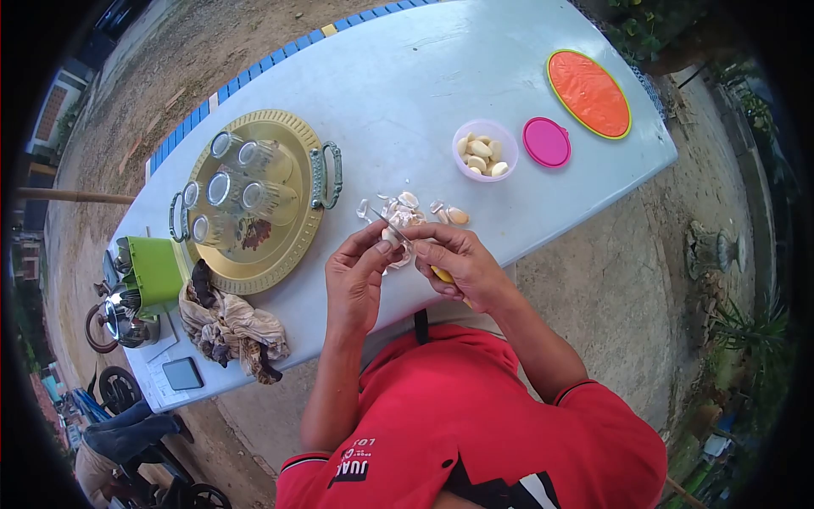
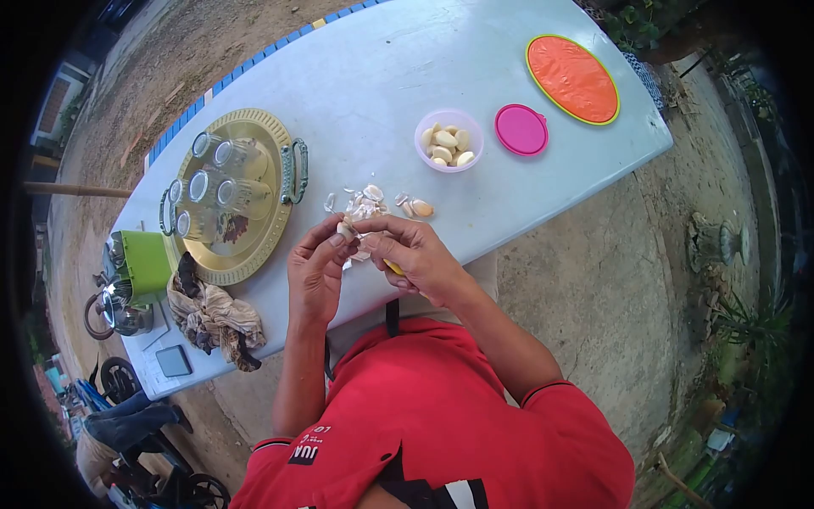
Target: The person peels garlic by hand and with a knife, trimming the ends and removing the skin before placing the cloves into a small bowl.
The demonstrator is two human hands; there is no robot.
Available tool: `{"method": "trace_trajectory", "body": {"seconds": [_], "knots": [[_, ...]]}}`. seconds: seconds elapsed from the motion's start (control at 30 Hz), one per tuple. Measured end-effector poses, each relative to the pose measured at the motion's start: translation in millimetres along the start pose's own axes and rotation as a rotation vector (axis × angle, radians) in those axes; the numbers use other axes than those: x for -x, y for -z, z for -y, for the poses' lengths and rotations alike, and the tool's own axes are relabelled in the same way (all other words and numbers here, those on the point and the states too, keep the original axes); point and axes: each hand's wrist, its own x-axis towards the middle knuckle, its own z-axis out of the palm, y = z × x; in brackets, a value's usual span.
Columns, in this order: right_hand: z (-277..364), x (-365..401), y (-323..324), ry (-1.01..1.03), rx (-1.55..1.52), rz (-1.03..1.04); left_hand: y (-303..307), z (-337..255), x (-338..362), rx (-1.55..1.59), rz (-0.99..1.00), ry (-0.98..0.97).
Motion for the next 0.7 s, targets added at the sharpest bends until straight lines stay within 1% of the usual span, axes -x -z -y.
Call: {"method": "trace_trajectory", "body": {"seconds": [0.13, 0.2, 0.3, 0.5, 0.6, 0.7], "knots": [[-1.1, 0.8, -2.6, -0.002, 0.001, -0.026, 0.6, 4.0, -0.5, 0.012, 0.003, -0.025], [-2.3, 0.9, -4.7, 0.052, 0.099, -0.048, -0.8, 5.1, 0.2, 0.014, -0.013, -0.023], [-3.4, 1.1, -4.6, 0.067, 0.114, -0.035, 1.3, 7.3, 0.2, -0.005, -0.017, -0.037], [-4.1, 1.2, -0.9, -0.011, -0.04, -0.07, 1.4, 6.0, -1.3, -0.034, -0.001, -0.037], [-4.8, -0.1, -1.3, -0.029, -0.066, -0.085, -1.6, 6.3, -1.5, -0.029, -0.019, -0.039], [-4.6, -1.3, -2.0, 0.007, 0.017, -0.071, -2.7, 5.3, -1.0, -0.038, -0.046, -0.043]]}}
